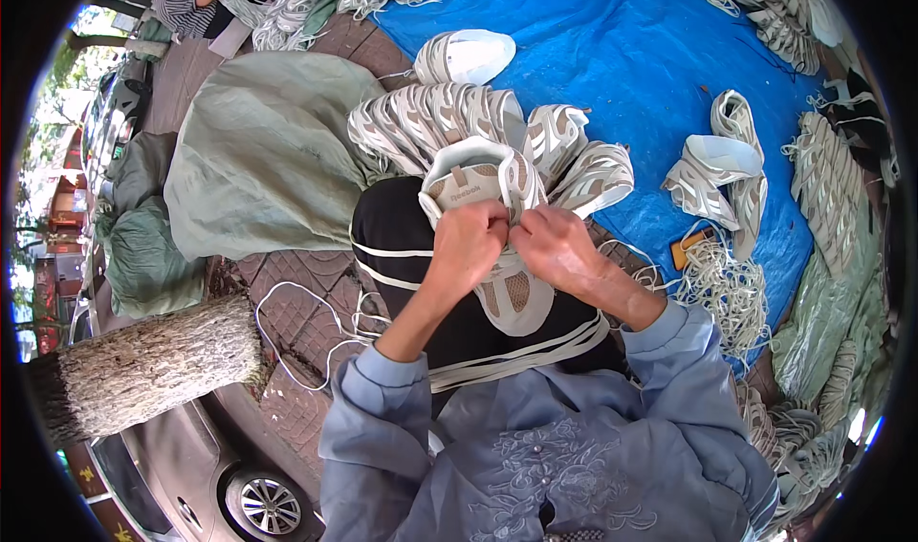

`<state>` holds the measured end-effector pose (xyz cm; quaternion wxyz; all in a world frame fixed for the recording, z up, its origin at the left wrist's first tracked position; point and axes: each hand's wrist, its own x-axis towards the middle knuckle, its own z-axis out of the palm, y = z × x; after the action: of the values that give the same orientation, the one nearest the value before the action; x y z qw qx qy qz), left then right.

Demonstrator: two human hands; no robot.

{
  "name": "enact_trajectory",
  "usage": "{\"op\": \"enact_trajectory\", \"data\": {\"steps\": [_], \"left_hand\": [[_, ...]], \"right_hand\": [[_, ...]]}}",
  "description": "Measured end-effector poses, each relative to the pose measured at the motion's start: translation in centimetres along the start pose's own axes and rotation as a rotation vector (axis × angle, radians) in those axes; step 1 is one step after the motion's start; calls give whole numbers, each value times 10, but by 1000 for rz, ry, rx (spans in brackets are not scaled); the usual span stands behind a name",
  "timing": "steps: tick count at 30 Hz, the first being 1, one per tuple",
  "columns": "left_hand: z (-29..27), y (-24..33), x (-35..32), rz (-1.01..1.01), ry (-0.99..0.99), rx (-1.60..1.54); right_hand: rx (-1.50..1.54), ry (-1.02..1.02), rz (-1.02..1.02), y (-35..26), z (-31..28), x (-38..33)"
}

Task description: The person threads white shoelaces through the eyelets of a white Reebok sneaker. They pull the laces tight and arrange them across the tongue of the shoe, working on a single shoe while surrounded by stacks of similar footwear.

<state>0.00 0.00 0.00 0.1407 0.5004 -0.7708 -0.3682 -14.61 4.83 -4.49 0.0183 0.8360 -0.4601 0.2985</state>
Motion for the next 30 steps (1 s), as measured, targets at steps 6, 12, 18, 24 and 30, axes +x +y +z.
{"op": "enact_trajectory", "data": {"steps": [6, 12, 18, 24, 30], "left_hand": [[-4, 0, 1, 151, -109, 147], [4, -6, 6, 202, -71, 173], [6, -7, 11, 230, -167, 299], [-23, -26, -6, 717, 50, 822], [-94, -43, -28, 125, 519, -70]], "right_hand": [[20, -84, -15, -2, -12, 8], [241, 30, 174, 2, -1, 4], [706, -11, 479, 17, -1, -2], [835, -109, 504, 12, -9, 5], [672, 20, 235, -5, -18, 20]]}}
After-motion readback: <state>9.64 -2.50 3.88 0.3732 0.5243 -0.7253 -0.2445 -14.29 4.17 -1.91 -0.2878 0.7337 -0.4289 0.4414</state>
